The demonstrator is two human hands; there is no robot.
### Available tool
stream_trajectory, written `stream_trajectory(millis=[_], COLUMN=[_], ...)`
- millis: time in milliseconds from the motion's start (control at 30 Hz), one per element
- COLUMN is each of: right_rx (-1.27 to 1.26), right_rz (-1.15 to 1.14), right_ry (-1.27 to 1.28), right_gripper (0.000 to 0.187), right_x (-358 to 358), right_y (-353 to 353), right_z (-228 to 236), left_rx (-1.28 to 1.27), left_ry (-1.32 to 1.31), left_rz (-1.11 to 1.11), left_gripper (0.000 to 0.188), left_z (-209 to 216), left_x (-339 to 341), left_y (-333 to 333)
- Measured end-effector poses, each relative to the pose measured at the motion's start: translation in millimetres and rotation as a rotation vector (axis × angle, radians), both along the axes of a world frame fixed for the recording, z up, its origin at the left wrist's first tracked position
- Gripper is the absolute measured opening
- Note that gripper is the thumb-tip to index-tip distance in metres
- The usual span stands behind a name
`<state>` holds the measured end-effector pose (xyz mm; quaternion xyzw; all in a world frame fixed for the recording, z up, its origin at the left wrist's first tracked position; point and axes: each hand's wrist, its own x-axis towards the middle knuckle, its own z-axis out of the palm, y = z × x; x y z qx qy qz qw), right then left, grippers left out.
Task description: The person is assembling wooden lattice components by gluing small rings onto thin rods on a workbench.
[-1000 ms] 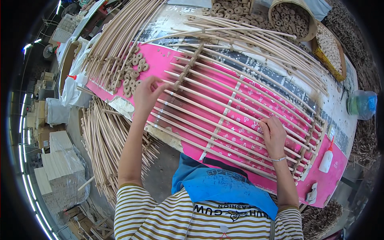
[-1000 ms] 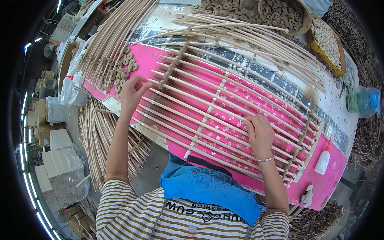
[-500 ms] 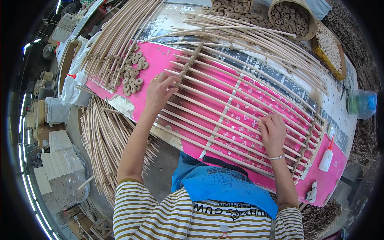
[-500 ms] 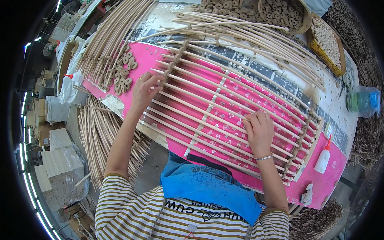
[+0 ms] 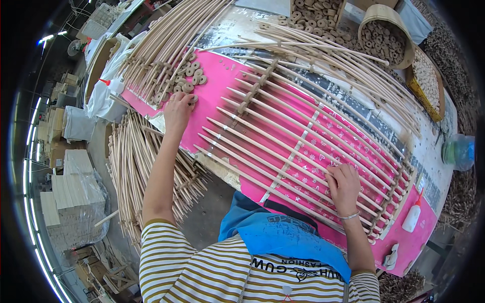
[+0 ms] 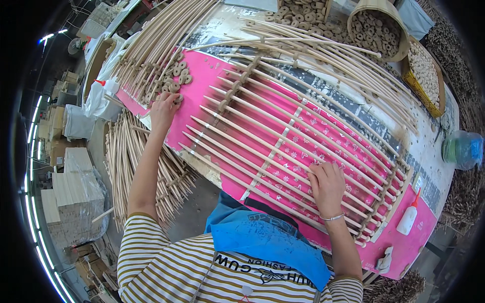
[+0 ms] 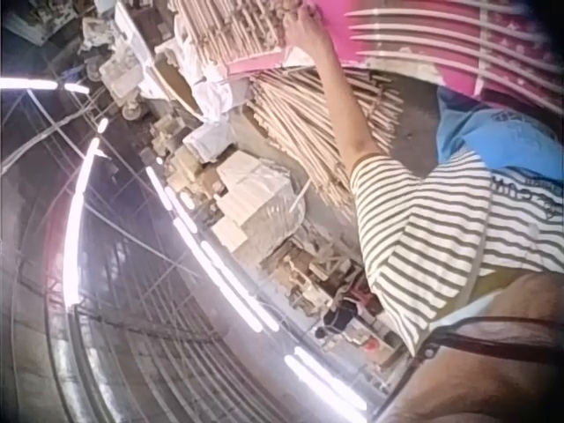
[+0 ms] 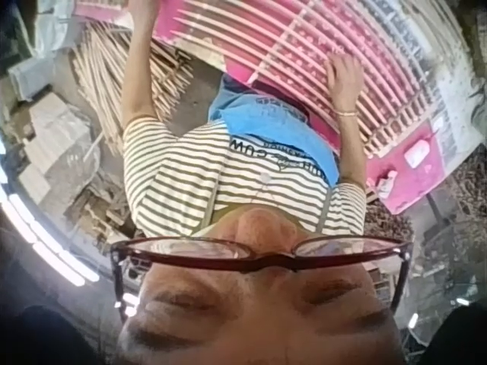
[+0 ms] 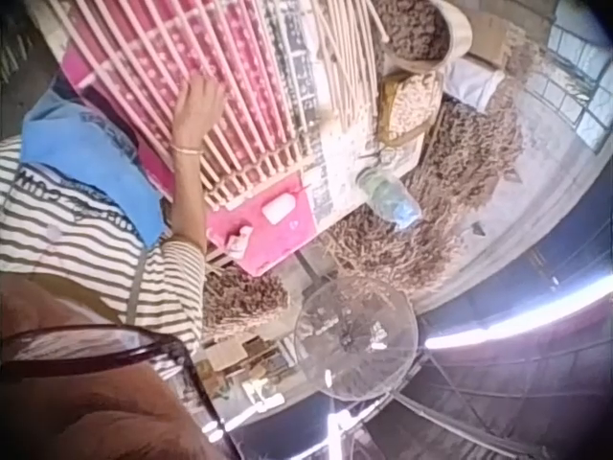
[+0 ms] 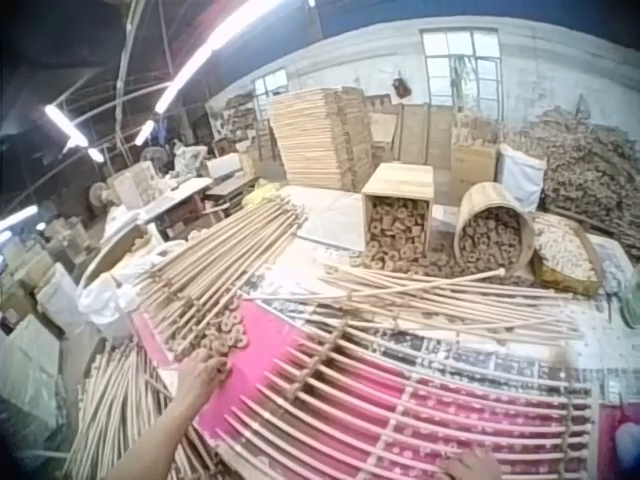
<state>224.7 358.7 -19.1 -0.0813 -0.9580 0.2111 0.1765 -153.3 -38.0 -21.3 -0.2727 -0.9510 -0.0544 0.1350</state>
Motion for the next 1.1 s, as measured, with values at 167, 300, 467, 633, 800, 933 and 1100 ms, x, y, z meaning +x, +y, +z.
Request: stream_trajectory(millis=[167, 300, 467, 633, 800, 933, 1100], right_rx=[-0.041, -0.097, -0.279, -0.312, -0.327, -0.324, -0.272], right_rz=[0.007, 0.013, -0.052, -0.072, -0.04, -0.051, -0.016], right_ry=[-0.012, 0.03, 0.026, 0.007, 0.02, 0.018, 0.047], right_gripper=[0.012, 0.01, 0.009, 0.012, 0.012, 0.012, 0.015], right_x=[1, 2, 4, 2, 0, 3, -1], right_y=[0, -1, -5, -5, -7, -6, -6], right_z=[2, 5, 4, 5, 5, 3, 2], left_rx=[-0.009, -0.052, 0.134, 0.639, 0.723, 0.814, 0.757], left_ry=[0.02, 0.024, 0.02, -0.281, -0.276, -0.27, -0.263], left_rz=[0.025, 0.122, 0.142, 0.189, 0.146, 0.124, 0.08], left_gripper=[0.03, 0.024, 0.022, 0.019, 0.017, 0.015, 0.014], left_z=[0, 3, -3, -2, 0, 3, 11], left_x=[-5, -2, 0, 26, 44, 53, 79], left_y=[5, 17, 18, 38, 51, 55, 74])
